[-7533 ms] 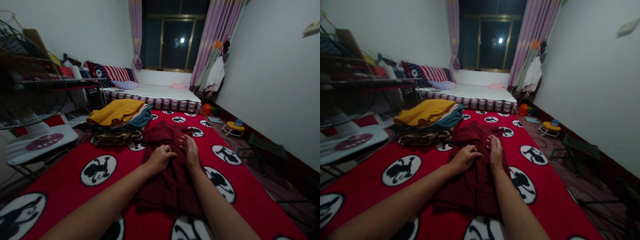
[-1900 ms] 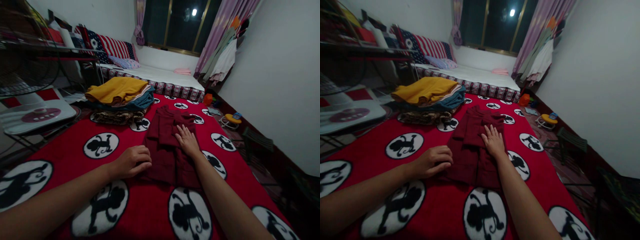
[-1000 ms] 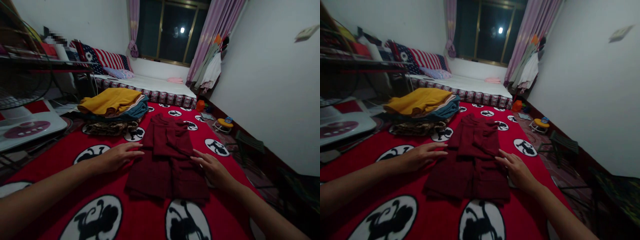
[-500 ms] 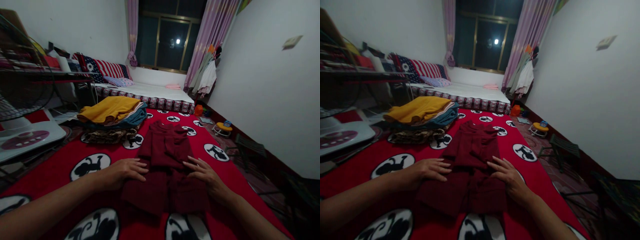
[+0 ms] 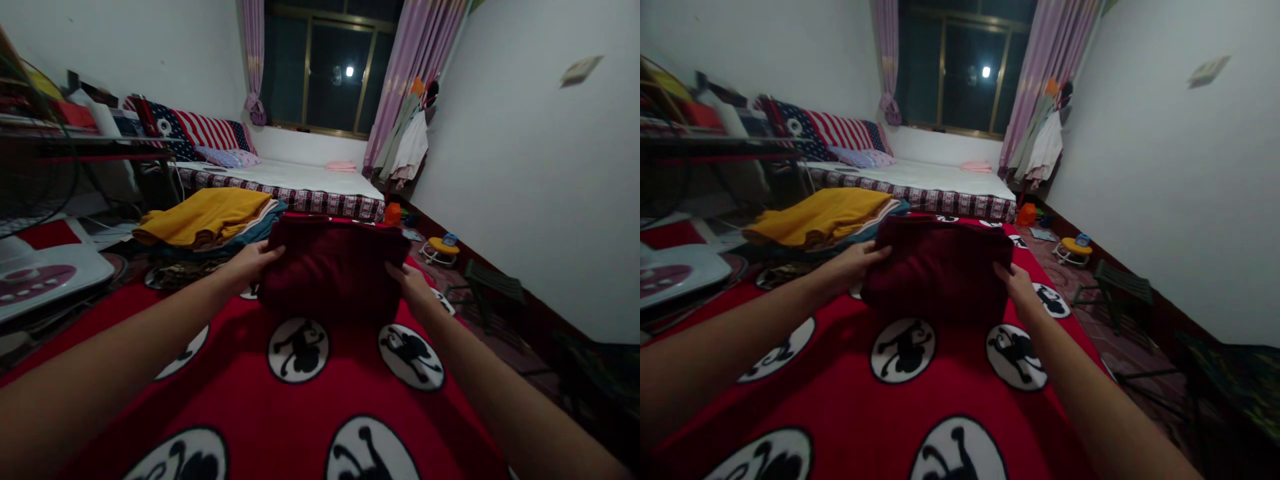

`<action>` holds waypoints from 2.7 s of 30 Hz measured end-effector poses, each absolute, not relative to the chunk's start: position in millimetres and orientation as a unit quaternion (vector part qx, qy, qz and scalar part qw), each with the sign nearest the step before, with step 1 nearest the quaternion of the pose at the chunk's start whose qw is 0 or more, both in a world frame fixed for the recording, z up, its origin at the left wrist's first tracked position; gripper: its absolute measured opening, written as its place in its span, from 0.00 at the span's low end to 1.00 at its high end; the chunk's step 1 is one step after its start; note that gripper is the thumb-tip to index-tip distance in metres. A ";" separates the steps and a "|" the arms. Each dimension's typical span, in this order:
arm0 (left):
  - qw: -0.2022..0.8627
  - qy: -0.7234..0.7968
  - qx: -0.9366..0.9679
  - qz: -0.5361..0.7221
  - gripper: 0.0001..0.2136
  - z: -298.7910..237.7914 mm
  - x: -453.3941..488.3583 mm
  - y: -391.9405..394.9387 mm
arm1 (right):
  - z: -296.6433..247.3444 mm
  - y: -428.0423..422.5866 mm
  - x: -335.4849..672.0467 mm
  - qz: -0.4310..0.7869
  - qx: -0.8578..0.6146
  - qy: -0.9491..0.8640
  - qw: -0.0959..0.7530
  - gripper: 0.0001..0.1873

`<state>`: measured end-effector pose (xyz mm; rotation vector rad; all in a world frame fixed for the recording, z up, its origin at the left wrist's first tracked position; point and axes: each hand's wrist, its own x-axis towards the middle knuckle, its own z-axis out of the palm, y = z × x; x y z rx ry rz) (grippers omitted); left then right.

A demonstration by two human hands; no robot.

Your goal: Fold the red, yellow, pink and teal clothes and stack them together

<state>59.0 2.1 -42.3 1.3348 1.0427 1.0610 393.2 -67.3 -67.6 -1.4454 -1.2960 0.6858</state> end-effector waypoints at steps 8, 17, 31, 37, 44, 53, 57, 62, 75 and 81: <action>0.509 0.479 0.592 0.401 0.38 -97.4 79.4 6.5 | -121.7 -54.4 380.2 0.313 -0.625 -0.469 0.540 0.36; 0.275 0.480 0.779 0.295 0.22 -112.9 63.0 -23.2 | -130.1 -104.0 388.8 0.266 -0.640 -0.532 0.486 0.19; 0.040 0.398 0.904 0.152 0.24 -75.6 172.6 -38.4 | -86.3 -80.1 317.6 -0.079 -0.628 -0.715 0.296 0.27; 0.104 0.420 0.898 0.085 0.26 -103.4 171.6 -17.8 | -114.7 -58.4 324.6 0.047 -0.676 -0.730 0.087 0.29; 0.175 0.382 0.907 0.032 0.27 -95.4 167.7 4.4 | -98.8 -43.2 324.3 0.094 -0.693 -0.712 0.063 0.29; 0.126 0.406 0.902 0.076 0.28 -110.0 158.9 51.1 | -112.1 -8.5 344.3 0.057 -0.753 -0.655 0.039 0.31; 0.085 0.442 0.888 0.094 0.28 -116.3 153.5 63.9 | -115.1 -6.1 348.8 0.057 -0.763 -0.642 0.049 0.32; 0.065 0.516 0.847 0.115 0.29 -121.1 146.1 65.1 | -117.1 -9.1 349.2 0.054 -0.774 -0.629 0.058 0.35; -0.012 0.672 0.699 0.243 0.24 -109.6 141.9 44.3 | -115.9 -19.3 346.4 -0.049 -0.834 -0.518 0.180 0.34; 0.036 0.677 0.683 0.270 0.25 -107.8 139.3 44.5 | -115.9 -20.0 347.8 -0.085 -0.829 -0.514 0.205 0.34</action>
